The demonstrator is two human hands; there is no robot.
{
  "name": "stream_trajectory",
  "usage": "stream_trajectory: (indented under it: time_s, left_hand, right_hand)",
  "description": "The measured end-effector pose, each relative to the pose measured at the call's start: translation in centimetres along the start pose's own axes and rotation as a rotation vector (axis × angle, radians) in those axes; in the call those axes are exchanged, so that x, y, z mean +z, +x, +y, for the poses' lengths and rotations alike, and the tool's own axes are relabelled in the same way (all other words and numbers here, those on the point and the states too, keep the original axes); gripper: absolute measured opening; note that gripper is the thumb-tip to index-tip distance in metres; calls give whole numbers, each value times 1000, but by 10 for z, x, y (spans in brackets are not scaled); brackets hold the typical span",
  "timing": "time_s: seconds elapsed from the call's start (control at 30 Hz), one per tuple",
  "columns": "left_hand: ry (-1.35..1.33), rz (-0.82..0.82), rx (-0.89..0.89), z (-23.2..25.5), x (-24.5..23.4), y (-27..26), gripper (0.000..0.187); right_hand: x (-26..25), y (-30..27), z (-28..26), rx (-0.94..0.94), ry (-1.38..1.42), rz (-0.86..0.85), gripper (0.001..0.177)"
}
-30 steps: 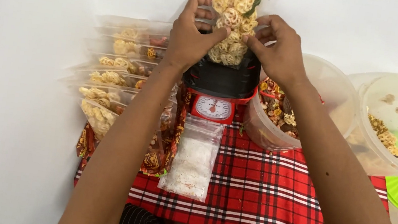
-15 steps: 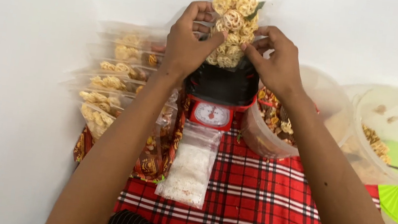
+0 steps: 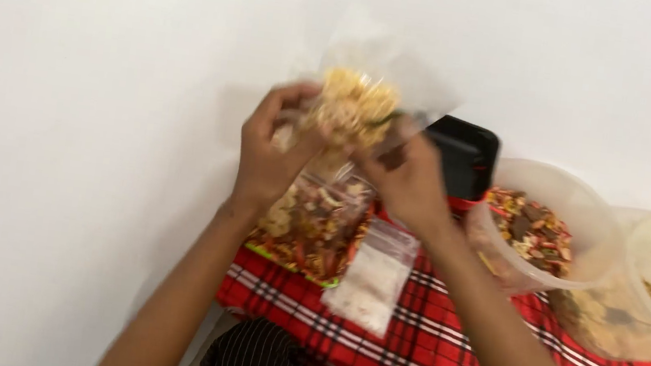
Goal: A person is manually packing various snacks from large plastic bins into smaller clear plastic bags using a spoon and their hands, working at a small table with a scale.
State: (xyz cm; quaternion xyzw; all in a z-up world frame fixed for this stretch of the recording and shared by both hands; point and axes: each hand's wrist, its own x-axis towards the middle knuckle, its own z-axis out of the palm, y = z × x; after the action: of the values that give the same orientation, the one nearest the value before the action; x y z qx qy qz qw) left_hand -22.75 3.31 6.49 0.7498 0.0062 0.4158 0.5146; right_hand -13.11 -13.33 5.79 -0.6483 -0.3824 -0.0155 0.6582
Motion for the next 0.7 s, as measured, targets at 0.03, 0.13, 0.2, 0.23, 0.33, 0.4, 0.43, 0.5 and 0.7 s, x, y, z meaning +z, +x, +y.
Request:
stream_trajectory:
  time_s: [0.03,0.13,0.2,0.23,0.33,0.4,0.43,0.5,0.7]
  left_hand:
    - [25,22,-50,-4,-17,-19,44]
    - [58,90,-250,-31,-53,-72,39]
    - [59,124,-387,-58,-64,-96,38]
    - [-14,150,-521,-73,-68,-110,39]
    - [-85,174,-675,-107,-73,-135,43]
    - [-84,165,-691,-115,-74,-139,44]
    - [-94,158,-717,-116,-74,-139,44]
    - [-109,158,-743,-119,-75,-143,45]
    - [-96,203,-811,-118,-77,-144,45]
  right_hand:
    - [19,-12,15,23,-65,-11,34]
    - [72,-41,15,203,-273,-126,39]
    - [96,-56,25,355,-419,-214,48]
    - [105,-68,44,367,-396,-263,45]
    - [123,-93,90,336,-360,-354,38]
    - [128,-100,102,293,-348,-388,33]
    - [131,-102,101,302,-360,-390,29]
    - [137,-106,101,308,-377,-399,25]
    - [156,-109,106,398,-465,-387,36]
